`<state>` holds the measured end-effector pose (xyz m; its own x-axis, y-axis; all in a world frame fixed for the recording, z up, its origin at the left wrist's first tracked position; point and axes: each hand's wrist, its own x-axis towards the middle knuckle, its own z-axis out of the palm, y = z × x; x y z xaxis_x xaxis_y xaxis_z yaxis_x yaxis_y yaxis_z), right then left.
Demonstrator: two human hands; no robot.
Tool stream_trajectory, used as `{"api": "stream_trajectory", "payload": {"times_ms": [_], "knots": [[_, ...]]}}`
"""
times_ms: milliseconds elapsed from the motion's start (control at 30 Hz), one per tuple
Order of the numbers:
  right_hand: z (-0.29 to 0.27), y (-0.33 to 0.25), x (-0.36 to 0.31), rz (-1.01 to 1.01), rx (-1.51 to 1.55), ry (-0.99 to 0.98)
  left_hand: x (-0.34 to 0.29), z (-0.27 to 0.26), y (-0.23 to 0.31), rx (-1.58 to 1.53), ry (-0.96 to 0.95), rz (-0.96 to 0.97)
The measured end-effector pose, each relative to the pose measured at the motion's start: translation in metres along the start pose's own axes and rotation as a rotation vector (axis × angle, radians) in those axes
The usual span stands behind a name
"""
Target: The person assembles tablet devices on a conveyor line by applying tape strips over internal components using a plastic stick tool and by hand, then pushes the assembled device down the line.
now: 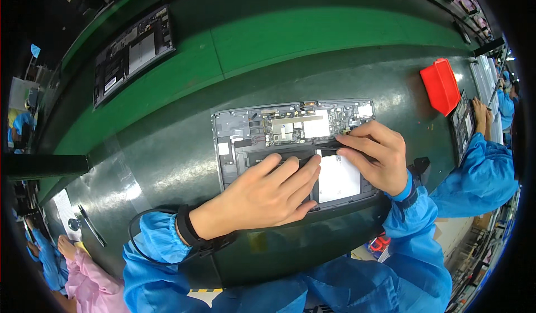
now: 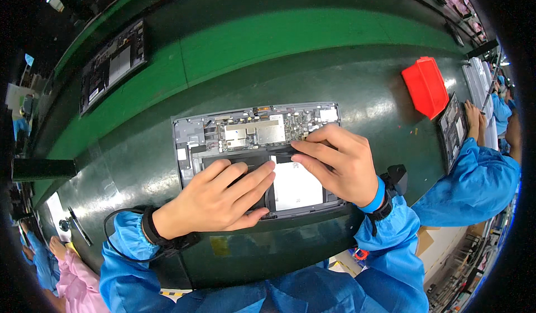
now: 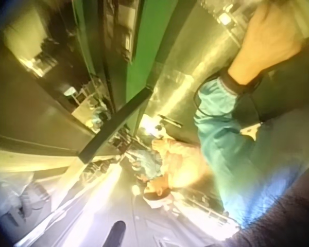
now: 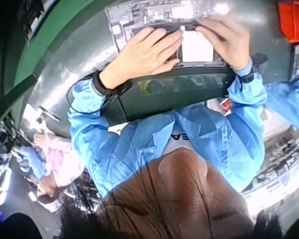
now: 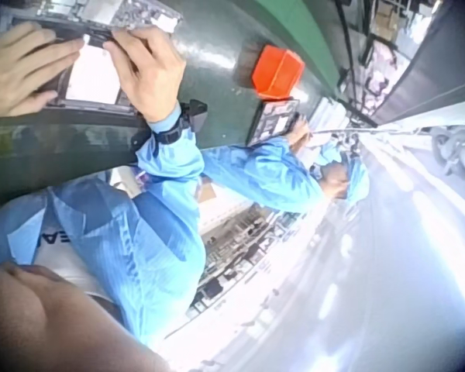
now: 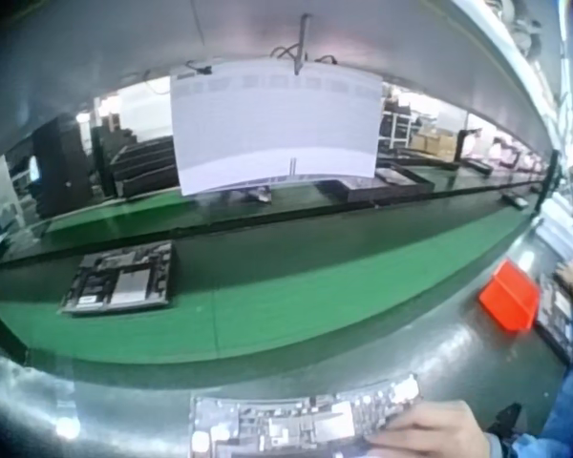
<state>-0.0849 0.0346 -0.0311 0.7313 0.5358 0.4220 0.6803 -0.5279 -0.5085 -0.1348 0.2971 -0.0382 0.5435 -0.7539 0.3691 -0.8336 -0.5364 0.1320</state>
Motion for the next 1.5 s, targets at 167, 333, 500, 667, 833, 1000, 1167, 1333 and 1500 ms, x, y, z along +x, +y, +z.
{"api": "stream_trajectory", "payload": {"times_ms": [167, 333, 500, 667, 833, 1000, 1167, 1333, 1500], "knots": [[-0.002, 0.002, -0.003, 0.027, 0.018, 0.005, 0.005, 0.000, 0.002, -0.010, 0.000, -0.025], [-0.005, 0.006, -0.005, 0.034, 0.022, 0.022, 0.011, 0.000, 0.004, -0.002, -0.006, -0.019], [-0.007, 0.012, -0.006, 0.035, 0.028, 0.015, 0.016, 0.003, 0.004, -0.020, -0.018, -0.023], [-0.010, 0.013, -0.007, 0.038, 0.046, 0.034, 0.020, 0.001, 0.005, 0.003, -0.023, -0.005], [-0.011, 0.018, -0.006, 0.061, 0.044, 0.023, 0.024, 0.006, 0.004, -0.017, -0.025, -0.033], [-0.008, 0.013, -0.004, 0.042, 0.041, 0.014, 0.018, 0.005, 0.003, 0.004, -0.016, -0.034], [0.005, -0.003, 0.001, 0.061, 0.034, 0.010, 0.000, 0.000, -0.002, -0.007, -0.015, -0.036], [0.005, -0.007, 0.003, 0.064, 0.028, 0.015, -0.003, -0.003, -0.001, -0.001, -0.025, -0.059], [0.005, -0.008, 0.003, 0.096, 0.055, -0.013, -0.002, -0.002, -0.001, -0.017, -0.034, -0.072]]}}
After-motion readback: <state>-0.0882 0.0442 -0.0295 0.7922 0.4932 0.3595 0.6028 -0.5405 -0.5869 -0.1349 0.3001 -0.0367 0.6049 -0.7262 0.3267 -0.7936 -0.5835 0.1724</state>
